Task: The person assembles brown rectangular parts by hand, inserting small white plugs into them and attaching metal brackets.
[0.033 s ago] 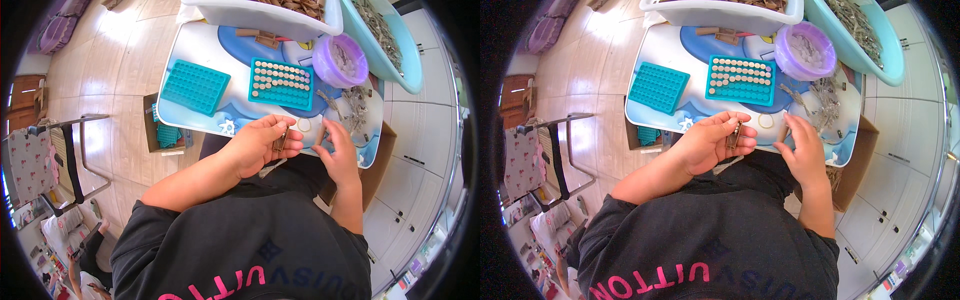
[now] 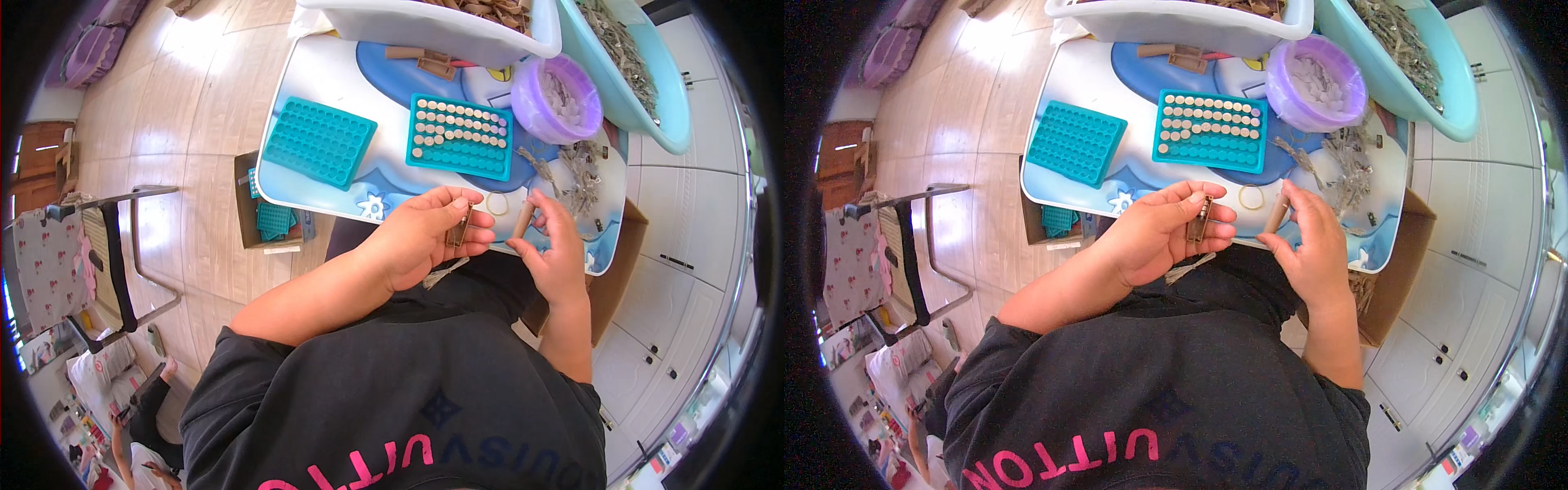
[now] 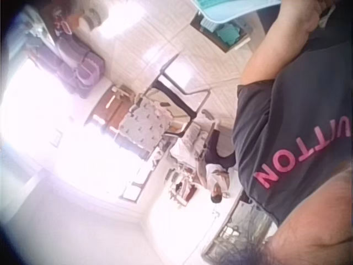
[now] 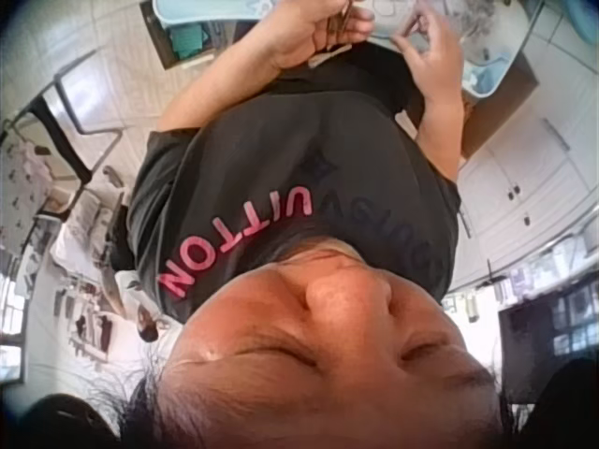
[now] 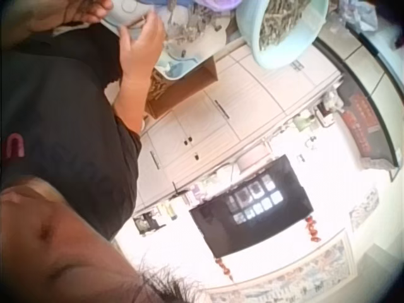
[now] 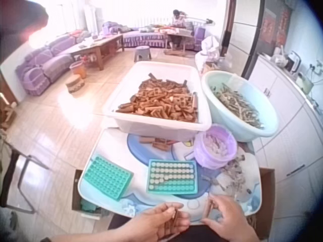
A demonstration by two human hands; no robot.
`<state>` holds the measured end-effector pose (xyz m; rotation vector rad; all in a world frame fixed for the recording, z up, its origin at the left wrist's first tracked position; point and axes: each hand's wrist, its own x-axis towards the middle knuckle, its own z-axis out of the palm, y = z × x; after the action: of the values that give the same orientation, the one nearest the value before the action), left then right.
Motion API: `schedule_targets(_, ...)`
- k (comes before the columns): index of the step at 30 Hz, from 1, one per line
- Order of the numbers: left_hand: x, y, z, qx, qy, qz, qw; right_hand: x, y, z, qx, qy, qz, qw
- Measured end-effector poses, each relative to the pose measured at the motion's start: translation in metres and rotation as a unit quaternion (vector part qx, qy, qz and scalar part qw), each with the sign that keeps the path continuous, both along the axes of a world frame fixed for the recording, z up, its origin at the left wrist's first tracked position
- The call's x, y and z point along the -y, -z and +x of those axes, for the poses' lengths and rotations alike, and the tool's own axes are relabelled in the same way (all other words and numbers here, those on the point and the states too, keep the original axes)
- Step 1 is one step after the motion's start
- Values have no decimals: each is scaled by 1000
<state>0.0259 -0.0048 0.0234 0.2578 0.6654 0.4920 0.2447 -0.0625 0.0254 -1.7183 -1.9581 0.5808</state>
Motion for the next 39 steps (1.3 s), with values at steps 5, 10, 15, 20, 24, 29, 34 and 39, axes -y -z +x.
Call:
schedule_targets(5,4,7,2,0,-4,10,1000,-8,-18,-36,-74,-47,119,989)
schedule_targets(10,5,10,4,38,6,3,999,-14,-12,-53,-105,-110,139,978)
schedule_targets(15,7,7,4,32,-5,16,999,-12,-8,-56,-67,-98,128,985)
schedule_targets(20,7,6,4,9,-9,19,1000,-13,-8,-57,-77,-97,142,982)
schedule_targets(24,8,8,4,13,-12,24,1000,-12,-8,-57,-75,-88,144,983)
schedule_targets(29,9,6,6,14,-15,12,1000,-14,-9,-57,-75,-93,141,983)
schedule_targets(34,8,0,8,-8,21,51,998,-12,-9,-57,-66,-82,132,986)
schedule_targets(39,11,-3,11,-50,16,131,990,-10,-5,-57,-55,-82,164,982)
